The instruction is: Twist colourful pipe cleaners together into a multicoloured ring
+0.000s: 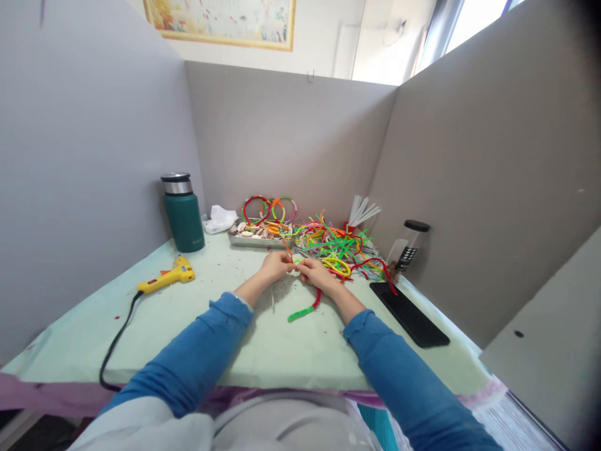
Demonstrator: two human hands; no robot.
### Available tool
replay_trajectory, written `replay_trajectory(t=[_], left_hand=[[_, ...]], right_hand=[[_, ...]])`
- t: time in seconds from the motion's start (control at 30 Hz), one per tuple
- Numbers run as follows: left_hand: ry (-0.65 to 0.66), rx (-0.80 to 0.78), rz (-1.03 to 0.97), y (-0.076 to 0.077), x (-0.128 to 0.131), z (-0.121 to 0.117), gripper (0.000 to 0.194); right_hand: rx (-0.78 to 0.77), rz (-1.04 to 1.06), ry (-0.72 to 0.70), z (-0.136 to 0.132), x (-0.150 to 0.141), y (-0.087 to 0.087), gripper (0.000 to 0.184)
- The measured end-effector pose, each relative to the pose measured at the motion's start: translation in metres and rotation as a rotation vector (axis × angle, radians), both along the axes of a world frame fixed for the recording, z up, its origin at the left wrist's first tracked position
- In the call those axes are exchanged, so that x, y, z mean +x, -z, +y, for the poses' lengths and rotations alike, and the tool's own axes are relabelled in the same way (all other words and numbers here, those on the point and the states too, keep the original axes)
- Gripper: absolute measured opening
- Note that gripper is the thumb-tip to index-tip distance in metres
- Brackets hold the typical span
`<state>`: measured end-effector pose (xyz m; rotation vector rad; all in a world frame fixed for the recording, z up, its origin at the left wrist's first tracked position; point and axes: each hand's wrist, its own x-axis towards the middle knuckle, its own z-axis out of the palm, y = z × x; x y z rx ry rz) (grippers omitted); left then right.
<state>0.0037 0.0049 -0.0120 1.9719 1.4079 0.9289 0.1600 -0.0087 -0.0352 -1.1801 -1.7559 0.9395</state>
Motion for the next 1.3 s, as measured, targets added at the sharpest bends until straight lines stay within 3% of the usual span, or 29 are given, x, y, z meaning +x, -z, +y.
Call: replay_trajectory(t=[0.5,0.9,1.3], left_hand=[[0.101,0.321,0.215,-0.0003,-0.0026,0.0037,0.015],[0.108,0.326,0.216,0.0007,-0.0015,0.0038,0.015],[0.024,0.266,0.309,-0.0028,-0.0011,0.0044,0.019]], right_hand=[[-0.013,0.039,-0.019,0.0000,-0.0002,-0.0005,0.018],[-0.028,0.065,-0.017,0.0010,0.0011,0.0002,0.017],[-0.008,0.029,0.007,-0.0005,0.0000,-0.0010,0.024]])
